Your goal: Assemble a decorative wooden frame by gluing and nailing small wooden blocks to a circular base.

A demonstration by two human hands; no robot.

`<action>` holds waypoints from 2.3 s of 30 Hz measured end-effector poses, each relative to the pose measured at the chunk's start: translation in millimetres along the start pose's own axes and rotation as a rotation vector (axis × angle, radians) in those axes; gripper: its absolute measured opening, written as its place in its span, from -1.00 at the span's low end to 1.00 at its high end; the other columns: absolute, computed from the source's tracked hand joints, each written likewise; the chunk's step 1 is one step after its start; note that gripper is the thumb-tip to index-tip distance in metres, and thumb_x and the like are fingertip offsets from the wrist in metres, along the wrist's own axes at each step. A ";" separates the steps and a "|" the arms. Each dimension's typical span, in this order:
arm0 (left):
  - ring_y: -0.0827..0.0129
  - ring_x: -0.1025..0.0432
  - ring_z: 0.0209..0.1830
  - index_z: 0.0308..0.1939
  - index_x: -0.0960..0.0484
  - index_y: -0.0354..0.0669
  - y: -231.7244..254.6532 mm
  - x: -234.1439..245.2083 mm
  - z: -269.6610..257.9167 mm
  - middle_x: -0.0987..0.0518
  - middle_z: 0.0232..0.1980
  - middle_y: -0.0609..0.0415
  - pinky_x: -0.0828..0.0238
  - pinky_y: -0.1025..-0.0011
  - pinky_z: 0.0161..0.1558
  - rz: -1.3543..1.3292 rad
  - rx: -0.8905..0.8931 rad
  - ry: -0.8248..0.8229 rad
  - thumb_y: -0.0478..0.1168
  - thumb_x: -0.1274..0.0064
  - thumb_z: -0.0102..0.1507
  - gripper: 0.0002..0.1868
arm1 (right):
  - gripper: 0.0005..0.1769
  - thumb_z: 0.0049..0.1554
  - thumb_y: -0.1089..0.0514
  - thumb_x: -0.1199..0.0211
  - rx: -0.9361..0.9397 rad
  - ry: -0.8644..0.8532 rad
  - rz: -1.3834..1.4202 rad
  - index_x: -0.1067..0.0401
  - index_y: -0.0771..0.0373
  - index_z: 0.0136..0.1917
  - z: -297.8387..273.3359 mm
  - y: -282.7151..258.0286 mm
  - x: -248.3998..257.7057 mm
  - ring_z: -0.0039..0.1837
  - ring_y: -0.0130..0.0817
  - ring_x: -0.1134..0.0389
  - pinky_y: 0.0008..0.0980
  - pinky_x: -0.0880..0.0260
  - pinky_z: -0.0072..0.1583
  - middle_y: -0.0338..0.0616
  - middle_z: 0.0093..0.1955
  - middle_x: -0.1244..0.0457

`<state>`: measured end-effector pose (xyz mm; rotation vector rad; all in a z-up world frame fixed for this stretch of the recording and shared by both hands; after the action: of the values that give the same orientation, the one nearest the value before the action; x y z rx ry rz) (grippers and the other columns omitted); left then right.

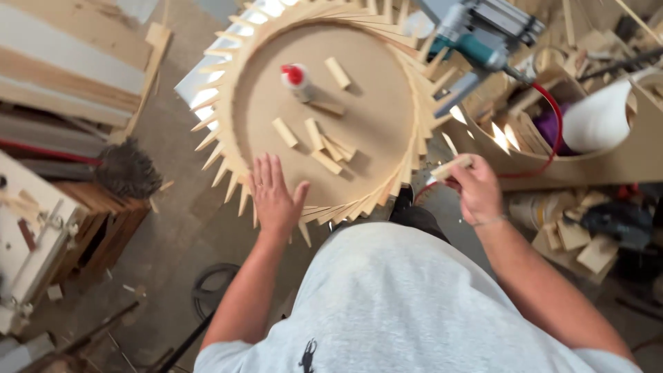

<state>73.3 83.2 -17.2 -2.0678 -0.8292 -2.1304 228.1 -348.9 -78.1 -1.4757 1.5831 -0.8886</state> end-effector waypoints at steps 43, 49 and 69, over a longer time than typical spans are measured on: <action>0.12 -0.61 -0.10 -0.15 -0.71 0.37 225.0 -102.0 94.3 -0.68 -0.31 0.27 -0.53 0.15 -0.02 -0.279 0.181 -0.566 0.29 0.01 0.27 -0.69 | -0.79 0.20 0.16 -0.39 -0.230 -0.188 0.302 -0.42 0.17 0.07 74.1 69.6 -31.0 -0.16 -0.24 -0.52 -0.27 -0.63 -0.10 -0.07 -0.11 -0.41; 0.03 -0.60 -0.09 -0.20 -0.72 0.26 244.5 -96.0 100.2 -0.68 -0.32 0.13 -0.51 0.10 -0.05 -0.254 0.141 -0.655 0.32 0.01 0.24 -0.62 | -0.78 0.21 0.19 -0.39 -0.191 -0.135 0.308 -0.42 0.20 0.09 83.2 81.4 -30.8 -0.16 -0.25 -0.50 -0.24 -0.63 -0.09 -0.08 -0.12 -0.38; -0.15 -0.57 -0.22 -0.50 -0.50 0.00 259.6 -134.0 121.3 -0.54 -0.48 -0.14 -0.51 0.07 -0.22 -0.063 -0.149 -0.678 0.32 -0.16 0.11 -0.50 | -0.83 0.33 0.10 -0.25 -0.177 -0.166 0.407 -0.40 0.22 -0.05 73.6 101.7 -60.5 -0.05 -0.41 -0.41 -0.33 -0.46 0.05 -0.17 -0.11 -0.37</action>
<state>301.2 -131.4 -62.6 -2.9330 -0.7998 -1.5363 249.2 -279.1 -196.9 -1.2409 1.7833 -0.3926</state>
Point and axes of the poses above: each hand's wrist, its own z-axis towards the middle knuckle, its own x-axis out of the back of the hand, y = z × x, the point moved 10 cm from there along z, towards the middle knuckle
